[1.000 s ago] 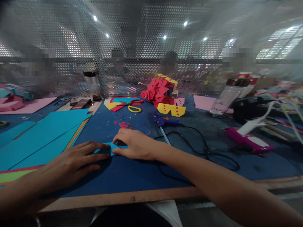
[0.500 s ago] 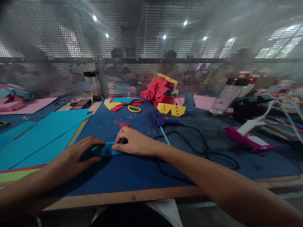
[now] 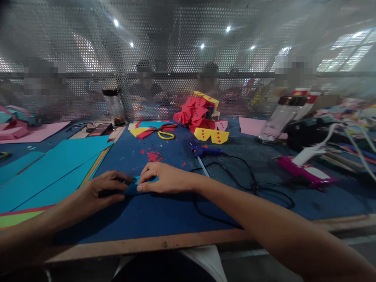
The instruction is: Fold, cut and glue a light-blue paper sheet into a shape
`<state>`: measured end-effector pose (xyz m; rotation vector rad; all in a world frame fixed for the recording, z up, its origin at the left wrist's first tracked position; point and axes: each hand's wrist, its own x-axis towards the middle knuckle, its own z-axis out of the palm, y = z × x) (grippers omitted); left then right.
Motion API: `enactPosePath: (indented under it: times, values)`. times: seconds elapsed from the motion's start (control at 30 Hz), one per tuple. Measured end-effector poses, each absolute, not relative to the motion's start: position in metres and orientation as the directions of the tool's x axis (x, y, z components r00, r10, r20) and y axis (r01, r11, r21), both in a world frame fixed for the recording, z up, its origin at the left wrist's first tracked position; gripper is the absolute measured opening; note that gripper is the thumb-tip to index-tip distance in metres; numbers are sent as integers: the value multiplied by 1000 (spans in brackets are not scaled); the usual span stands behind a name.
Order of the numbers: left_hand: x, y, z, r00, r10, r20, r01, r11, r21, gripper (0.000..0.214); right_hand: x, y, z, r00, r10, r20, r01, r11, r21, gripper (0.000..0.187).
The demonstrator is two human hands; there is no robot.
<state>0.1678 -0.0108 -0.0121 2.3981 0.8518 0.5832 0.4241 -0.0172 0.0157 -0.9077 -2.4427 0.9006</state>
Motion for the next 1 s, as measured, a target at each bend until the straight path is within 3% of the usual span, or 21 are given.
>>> enactPosePath:
  times: [0.37, 0.43, 0.6, 0.8, 1.0]
  values:
    - [171, -17, -9, 678, 711, 184, 493, -626, 604, 15, 422, -17, 12, -686, 718, 120, 480, 571, -666, 14]
    - [171, -21, -7, 656, 730, 193, 537, -630, 561, 13, 420, -18, 11, -664, 737, 127, 509, 569, -646, 16]
    - [164, -30, -2, 713, 678, 182, 569, -710, 416, 43, 418, -17, 8, -632, 762, 140, 562, 575, -595, 17]
    - [159, -30, -5, 821, 537, 195, 495, -838, 228, 47, 417, -16, 7, -603, 786, 139, 605, 563, -563, 18]
    - [160, -26, -12, 837, 494, 236, 469, -869, 155, 41, 417, -20, 14, -560, 821, 110, 606, 496, -623, 13]
